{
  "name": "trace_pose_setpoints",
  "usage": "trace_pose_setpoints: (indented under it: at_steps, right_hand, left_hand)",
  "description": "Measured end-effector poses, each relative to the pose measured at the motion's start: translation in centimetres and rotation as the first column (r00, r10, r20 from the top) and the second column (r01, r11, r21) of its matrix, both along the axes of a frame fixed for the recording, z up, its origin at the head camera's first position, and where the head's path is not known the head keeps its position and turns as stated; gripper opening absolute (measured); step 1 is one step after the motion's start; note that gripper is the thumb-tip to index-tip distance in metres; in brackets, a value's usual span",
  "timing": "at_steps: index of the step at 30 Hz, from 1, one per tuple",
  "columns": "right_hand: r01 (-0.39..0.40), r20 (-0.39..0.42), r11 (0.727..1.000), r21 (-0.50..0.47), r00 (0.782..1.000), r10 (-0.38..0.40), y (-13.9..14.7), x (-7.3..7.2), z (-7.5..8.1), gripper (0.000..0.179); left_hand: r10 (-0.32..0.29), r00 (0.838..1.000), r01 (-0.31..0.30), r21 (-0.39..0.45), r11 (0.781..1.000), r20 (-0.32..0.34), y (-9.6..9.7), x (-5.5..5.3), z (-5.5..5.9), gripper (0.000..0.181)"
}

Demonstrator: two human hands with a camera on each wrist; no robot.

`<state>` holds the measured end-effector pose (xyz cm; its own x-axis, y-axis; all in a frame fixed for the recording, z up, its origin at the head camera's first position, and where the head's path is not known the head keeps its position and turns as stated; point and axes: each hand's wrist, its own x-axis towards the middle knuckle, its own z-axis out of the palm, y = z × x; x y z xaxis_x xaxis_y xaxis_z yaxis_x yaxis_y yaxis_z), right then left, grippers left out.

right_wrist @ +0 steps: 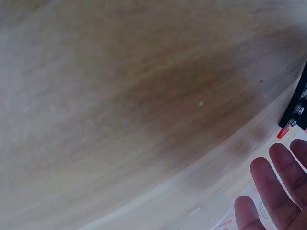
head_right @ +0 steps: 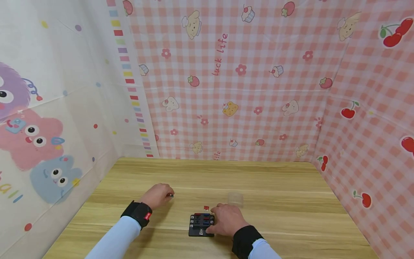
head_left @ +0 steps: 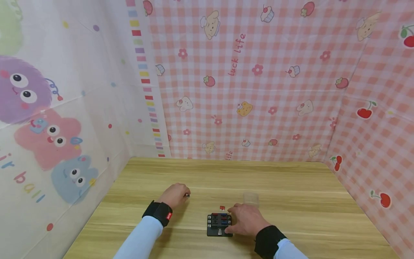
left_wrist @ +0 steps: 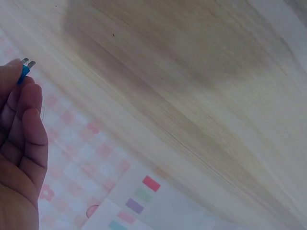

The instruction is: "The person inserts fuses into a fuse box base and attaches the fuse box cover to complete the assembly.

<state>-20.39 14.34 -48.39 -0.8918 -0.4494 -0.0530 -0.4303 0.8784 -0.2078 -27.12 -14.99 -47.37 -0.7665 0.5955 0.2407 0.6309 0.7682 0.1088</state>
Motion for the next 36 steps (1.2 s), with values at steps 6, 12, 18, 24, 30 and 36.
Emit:
trace_pose_setpoints:
  at_steps: [6, 12, 18, 24, 30, 36]
  right_hand:
    - [-0.008, -0.006, 1.0, 0.002, 1.0, 0.008, 0.0, 0.0, -0.2, 0.069]
    - [-0.013, -0.009, 1.0, 0.009, 1.0, 0.013, 0.0, -0.1, -0.2, 0.069]
    - [-0.014, -0.001, 1.0, 0.009, 1.0, 0.014, 0.0, 0.0, -0.3, 0.068]
    - [-0.018, -0.005, 1.0, 0.004, 1.0, 0.018, 0.0, -0.1, -0.5, 0.068]
    - [-0.016, 0.002, 1.0, -0.007, 1.0, 0.016, -0.1, -0.1, -0.4, 0.068]
    - [-0.017, 0.007, 1.0, -0.01, 1.0, 0.017, -0.2, -0.2, -0.2, 0.067]
  left_hand:
    - [0.058, 0.998, -0.058, -0.015, 0.998, -0.008, 0.3, 0.2, 0.1, 0.008]
    - [0.1, 0.995, -0.1, -0.034, 0.994, -0.006, 0.6, 0.4, 0.2, 0.007]
    - [0.081, 0.996, -0.082, -0.038, 0.996, -0.022, 0.8, 0.5, 0.3, 0.006]
    - [0.054, 0.998, -0.056, -0.047, 0.997, -0.037, 1.0, 0.4, 0.4, 0.008]
    - [0.038, 0.998, -0.04, -0.05, 0.998, -0.048, 1.4, 0.2, 0.6, 0.006]
    - [0.039, 0.999, -0.042, -0.071, 0.997, -0.036, 2.0, 0.2, 0.9, 0.002]
